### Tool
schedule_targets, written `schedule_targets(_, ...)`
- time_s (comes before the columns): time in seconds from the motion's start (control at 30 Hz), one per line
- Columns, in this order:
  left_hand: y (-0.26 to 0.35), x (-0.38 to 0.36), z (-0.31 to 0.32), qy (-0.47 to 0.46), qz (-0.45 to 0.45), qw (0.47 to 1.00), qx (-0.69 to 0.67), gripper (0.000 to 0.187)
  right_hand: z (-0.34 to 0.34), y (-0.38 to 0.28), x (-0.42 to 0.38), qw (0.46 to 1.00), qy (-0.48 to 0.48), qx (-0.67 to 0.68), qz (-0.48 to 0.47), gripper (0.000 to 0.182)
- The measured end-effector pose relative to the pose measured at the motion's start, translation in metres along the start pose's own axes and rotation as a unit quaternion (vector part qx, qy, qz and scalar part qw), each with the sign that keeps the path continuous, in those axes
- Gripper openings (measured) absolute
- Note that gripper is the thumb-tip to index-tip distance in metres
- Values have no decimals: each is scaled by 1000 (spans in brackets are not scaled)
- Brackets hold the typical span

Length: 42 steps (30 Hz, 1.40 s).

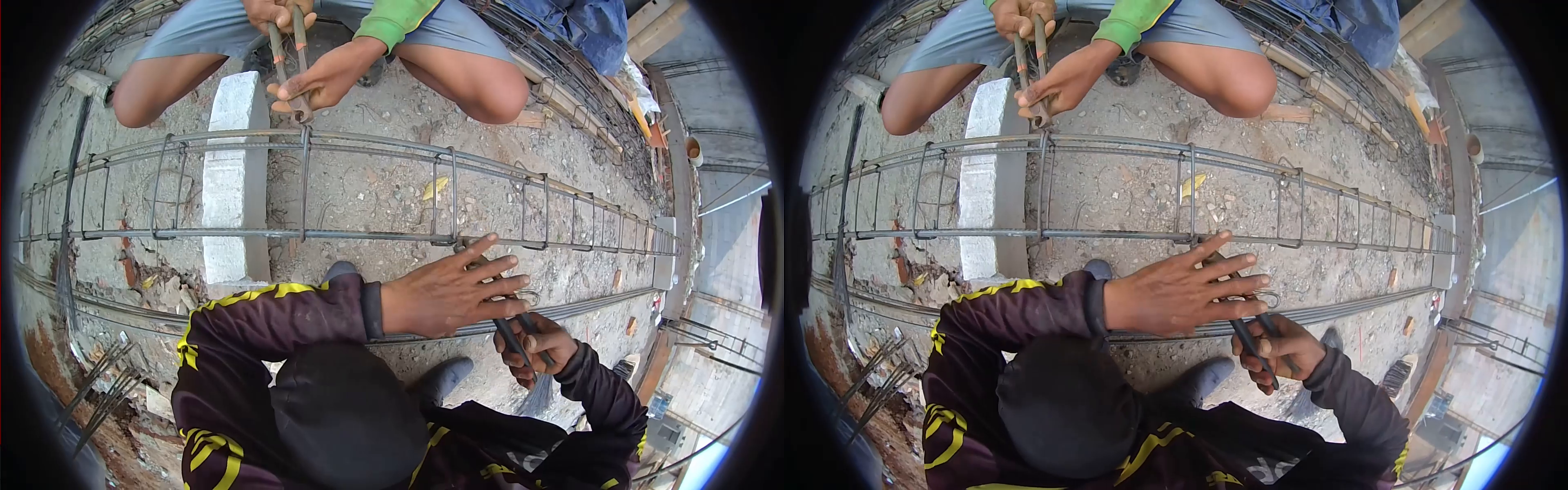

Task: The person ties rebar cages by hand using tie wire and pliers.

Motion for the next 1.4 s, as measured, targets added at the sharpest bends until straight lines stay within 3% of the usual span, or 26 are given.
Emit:
schedule_targets(0.03,18,-2,17,0,58,998,37,48,-6,0,0,1000,8,11,13,37)
schedule_targets(0.13,18,6,65,-119,-23,993,-2,51,-13,-4,-4,991,83,-100,40,35)
schedule_targets(0.2,13,11,77,-151,-66,986,-2,51,-12,-22,-19,938,202,-269,84,33)
schedule_targets(0.27,10,15,87,-195,-111,974,-11,50,-15,-55,-39,786,335,-518,-48,32)
schedule_targets(0.3,6,17,92,-219,-130,967,-15,49,42,-72,-39,514,339,-773,-152,30)
schedule_targets(0.33,0,20,96,-242,-145,959,-18,49,52,-70,-43,395,380,-817,-179,29)
schedule_targets(0.43,10,16,85,-180,-118,976,-17,51,22,-52,-28,523,340,-773,-118,26)
schedule_targets(0.47,15,12,80,-151,-109,983,-3,51,6,-42,-24,683,321,-650,-88,25)
schedule_targets(0.5,24,15,48,-32,-46,996,63,52,-4,-28,-18,815,290,-499,-57,24)
schedule_targets(0.53,31,13,47,-39,-31,998,47,52,-6,-10,-12,913,246,-326,-24,24)
schedule_targets(0.57,41,12,45,-47,-15,998,32,51,-1,7,-7,972,191,-138,9,24)
schedule_targets(0.67,47,10,65,-135,-33,990,-23,34,-11,18,-4,985,159,-50,40,25)
schedule_targets(0.73,41,14,82,-191,-55,978,-66,28,-20,5,-16,964,223,-138,52,24)
schedule_targets(0.8,34,21,90,-231,-77,962,-120,19,-18,-20,-29,871,325,-367,34,23)
schedule_targets(0.83,33,24,94,-282,-76,946,-137,19,-1,-40,-31,753,362,-547,-58,24)
schedule_targets(0.9,34,24,99,-349,-72,921,-158,21,61,-45,-40,398,374,-806,-227,27)
schedule_targets(0.97,38,21,103,-381,-62,907,-169,28,24,-40,-38,479,413,-753,-181,32)
schedule_targets(1.0,43,25,95,-315,-41,941,-114,35,6,-37,-37,518,427,-724,-157,35)
schedule_targets(1.07,62,23,76,-177,-1,984,1,52,7,-31,-22,611,299,-709,-187,32)
schedule_targets(1.1,70,21,74,-215,50,975,23,73,14,-30,-18,648,239,-690,-219,30)
schedule_targets(1.13,63,21,61,-222,44,974,-15,72,1,-25,-13,786,249,-560,-82,25)
schedule_targets(1.17,53,17,46,-229,40,971,-55,71,-9,-14,-19,857,295,-419,58,21)
schedule_targets(1.2,52,14,42,-205,43,976,-61,69,-13,-9,-19,898,268,-341,69,20)
schedule_targets(1.27,50,6,35,-159,50,983,-71,64,-22,5,-22,959,208,-175,84,18)
schedule_targets(1.33,54,9,43,-98,71,993,9,64,-14,11,-17,979,152,-92,96,19)
schedule_targets(1.4,53,6,60,-103,45,993,-32,57,-13,24,-13,989,99,-26,105,20)
Point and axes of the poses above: each hand's wrist, its own x-axis towards the middle knuckle, its own z-axis out of the palm, y = z × x, the point moved 10 cm from there along x, towards the middle knuckle, and after that the axes turned 12 degrees about x, right-handed, at the moved point
